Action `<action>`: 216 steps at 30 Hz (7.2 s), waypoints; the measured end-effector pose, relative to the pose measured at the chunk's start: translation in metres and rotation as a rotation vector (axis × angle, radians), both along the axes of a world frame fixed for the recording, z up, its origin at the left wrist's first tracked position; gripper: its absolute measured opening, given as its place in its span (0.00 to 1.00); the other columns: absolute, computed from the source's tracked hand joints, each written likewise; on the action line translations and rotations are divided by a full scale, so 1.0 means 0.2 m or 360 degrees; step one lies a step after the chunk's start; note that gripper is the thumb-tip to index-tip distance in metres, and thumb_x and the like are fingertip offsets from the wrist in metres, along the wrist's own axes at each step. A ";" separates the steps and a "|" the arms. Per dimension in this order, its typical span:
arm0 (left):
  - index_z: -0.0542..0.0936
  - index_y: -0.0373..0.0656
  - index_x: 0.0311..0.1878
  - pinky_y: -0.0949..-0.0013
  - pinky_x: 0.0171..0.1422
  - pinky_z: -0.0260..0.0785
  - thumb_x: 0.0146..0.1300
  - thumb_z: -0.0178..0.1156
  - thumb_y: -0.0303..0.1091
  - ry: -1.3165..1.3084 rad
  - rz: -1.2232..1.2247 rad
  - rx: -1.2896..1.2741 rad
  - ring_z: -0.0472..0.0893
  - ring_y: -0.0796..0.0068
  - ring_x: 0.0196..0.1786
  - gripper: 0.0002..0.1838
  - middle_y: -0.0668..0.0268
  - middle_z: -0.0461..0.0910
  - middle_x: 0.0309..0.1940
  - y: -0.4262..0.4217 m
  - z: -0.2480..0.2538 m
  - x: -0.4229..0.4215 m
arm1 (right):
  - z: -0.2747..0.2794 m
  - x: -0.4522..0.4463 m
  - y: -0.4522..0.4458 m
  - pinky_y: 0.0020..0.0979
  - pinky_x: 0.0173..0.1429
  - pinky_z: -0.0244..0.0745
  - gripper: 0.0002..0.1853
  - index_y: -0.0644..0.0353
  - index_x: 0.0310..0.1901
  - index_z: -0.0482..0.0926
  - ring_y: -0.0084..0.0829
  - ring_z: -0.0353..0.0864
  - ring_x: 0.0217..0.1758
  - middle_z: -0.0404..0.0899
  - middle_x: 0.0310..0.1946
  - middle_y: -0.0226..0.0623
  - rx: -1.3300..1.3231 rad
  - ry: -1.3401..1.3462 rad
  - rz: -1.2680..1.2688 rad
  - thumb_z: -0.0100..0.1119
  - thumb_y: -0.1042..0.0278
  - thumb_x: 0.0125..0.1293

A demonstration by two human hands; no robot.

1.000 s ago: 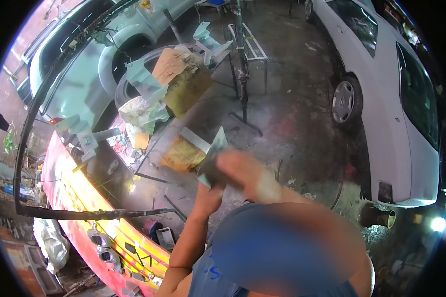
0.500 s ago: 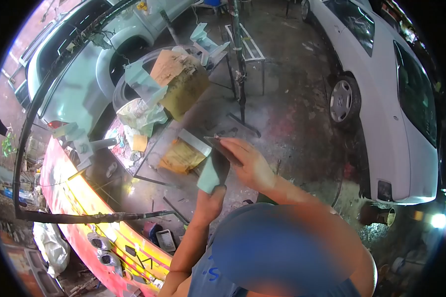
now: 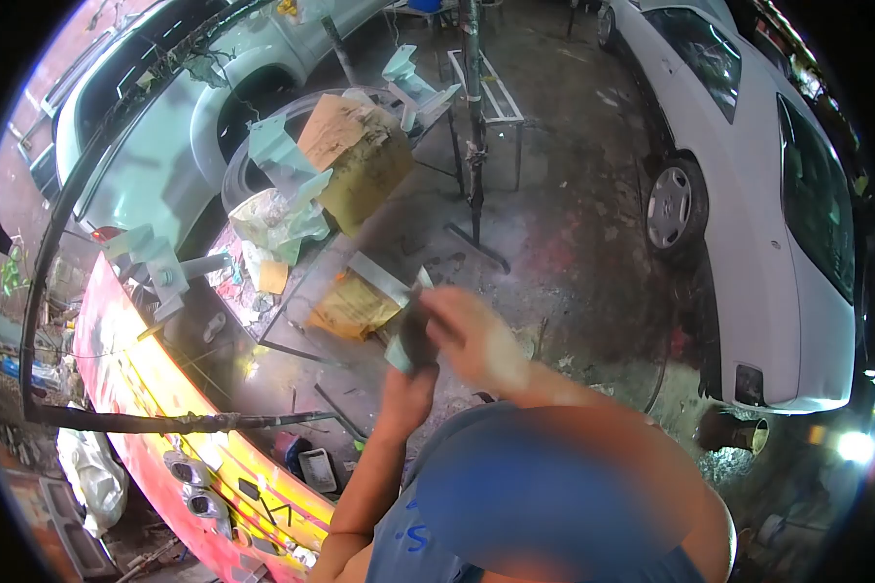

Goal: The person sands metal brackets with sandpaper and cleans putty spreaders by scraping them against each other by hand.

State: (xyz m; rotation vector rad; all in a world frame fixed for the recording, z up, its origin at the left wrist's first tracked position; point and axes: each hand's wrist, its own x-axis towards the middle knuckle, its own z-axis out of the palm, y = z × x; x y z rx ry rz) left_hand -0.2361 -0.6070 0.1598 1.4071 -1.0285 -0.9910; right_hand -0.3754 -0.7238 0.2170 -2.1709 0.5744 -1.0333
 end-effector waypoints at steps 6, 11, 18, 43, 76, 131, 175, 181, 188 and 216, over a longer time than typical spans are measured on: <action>0.70 0.37 0.66 0.59 0.64 0.72 0.70 0.61 0.40 0.1080 0.0027 -0.0022 0.79 0.63 0.60 0.26 0.59 0.77 0.56 0.04 0.07 0.03 | 0.06 -0.13 -0.14 0.36 0.65 0.72 0.18 0.66 0.62 0.76 0.44 0.78 0.62 0.78 0.59 0.47 0.0529 -0.0360 -0.0083 0.55 0.75 0.73; 0.69 0.36 0.67 0.52 0.65 0.73 0.71 0.62 0.42 0.1425 0.0253 0.0000 0.80 0.58 0.60 0.28 0.56 0.78 0.58 -0.02 0.18 0.12 | 0.02 -0.26 -0.02 0.41 0.70 0.71 0.25 0.69 0.64 0.73 0.51 0.77 0.66 0.74 0.63 0.53 -0.0075 -0.0242 0.0068 0.57 0.86 0.64; 0.70 0.35 0.67 0.56 0.63 0.74 0.68 0.65 0.39 0.1549 0.0045 0.0006 0.81 0.59 0.57 0.29 0.56 0.79 0.56 -0.03 0.18 0.16 | 0.08 -0.27 -0.03 0.43 0.68 0.73 0.25 0.71 0.62 0.74 0.52 0.77 0.65 0.75 0.62 0.54 -0.0280 -0.0148 0.0236 0.63 0.82 0.62; 0.73 0.38 0.61 0.67 0.63 0.70 0.62 0.59 0.21 0.0179 -0.0351 -0.0068 0.78 0.71 0.55 0.22 0.63 0.80 0.51 -0.15 -0.21 0.02 | 0.12 -0.23 0.11 0.45 0.68 0.75 0.35 0.62 0.64 0.76 0.47 0.77 0.67 0.76 0.63 0.45 -0.0495 -0.0028 0.0536 0.67 0.76 0.49; 0.68 0.33 0.68 0.52 0.46 0.85 0.71 0.60 0.43 0.1283 0.0027 0.0185 0.84 0.55 0.53 0.30 0.53 0.78 0.58 -0.07 0.13 0.09 | -0.18 -0.21 -0.12 0.35 0.62 0.73 0.15 0.69 0.59 0.77 0.44 0.78 0.58 0.76 0.57 0.48 0.0514 -0.0392 -0.0274 0.54 0.76 0.74; 0.66 0.35 0.71 0.63 0.73 0.63 0.73 0.53 0.26 0.0236 -0.0019 -0.0319 0.71 0.66 0.69 0.24 0.59 0.73 0.66 0.03 -0.08 -0.14 | 0.00 -0.13 0.09 0.44 0.61 0.77 0.30 0.60 0.60 0.77 0.47 0.79 0.60 0.78 0.56 0.42 -0.0329 0.0131 -0.0020 0.64 0.75 0.50; 0.82 0.38 0.57 0.59 0.53 0.74 0.70 0.59 0.32 -0.0913 0.0175 -0.0142 0.83 0.47 0.48 0.15 0.47 0.84 0.45 -0.17 0.18 0.09 | -0.38 -0.24 -0.03 0.33 0.71 0.66 0.30 0.67 0.69 0.69 0.33 0.74 0.65 0.76 0.62 0.45 0.1367 0.0205 -0.0268 0.63 0.61 0.71; 0.85 0.42 0.55 0.58 0.65 0.72 0.52 0.59 0.19 -0.1689 0.0042 -0.0256 0.80 0.58 0.63 0.24 0.61 0.85 0.57 -0.14 0.14 0.28 | 0.04 -0.36 -0.14 0.32 0.57 0.76 0.22 0.63 0.62 0.76 0.32 0.81 0.54 0.82 0.54 0.41 0.0907 0.0265 -0.0301 0.65 0.71 0.66; 0.86 0.44 0.50 0.59 0.62 0.73 0.51 0.61 0.21 -0.2074 -0.0130 -0.0408 0.81 0.64 0.63 0.21 0.64 0.86 0.55 -0.09 0.19 0.29 | 0.13 -0.22 -0.04 0.35 0.42 0.80 0.17 0.57 0.49 0.82 0.34 0.82 0.40 0.85 0.43 0.28 -0.0657 0.0529 0.0334 0.64 0.75 0.55; 0.79 0.45 0.63 0.59 0.63 0.73 0.68 0.61 0.32 -0.0472 0.0425 0.0332 0.80 0.54 0.59 0.20 0.52 0.80 0.58 0.34 -0.27 0.14 | -0.86 -0.53 -0.54 0.36 0.40 0.77 0.06 0.57 0.45 0.79 0.32 0.83 0.37 0.83 0.37 0.35 0.1982 -0.0267 -0.0455 0.58 0.67 0.72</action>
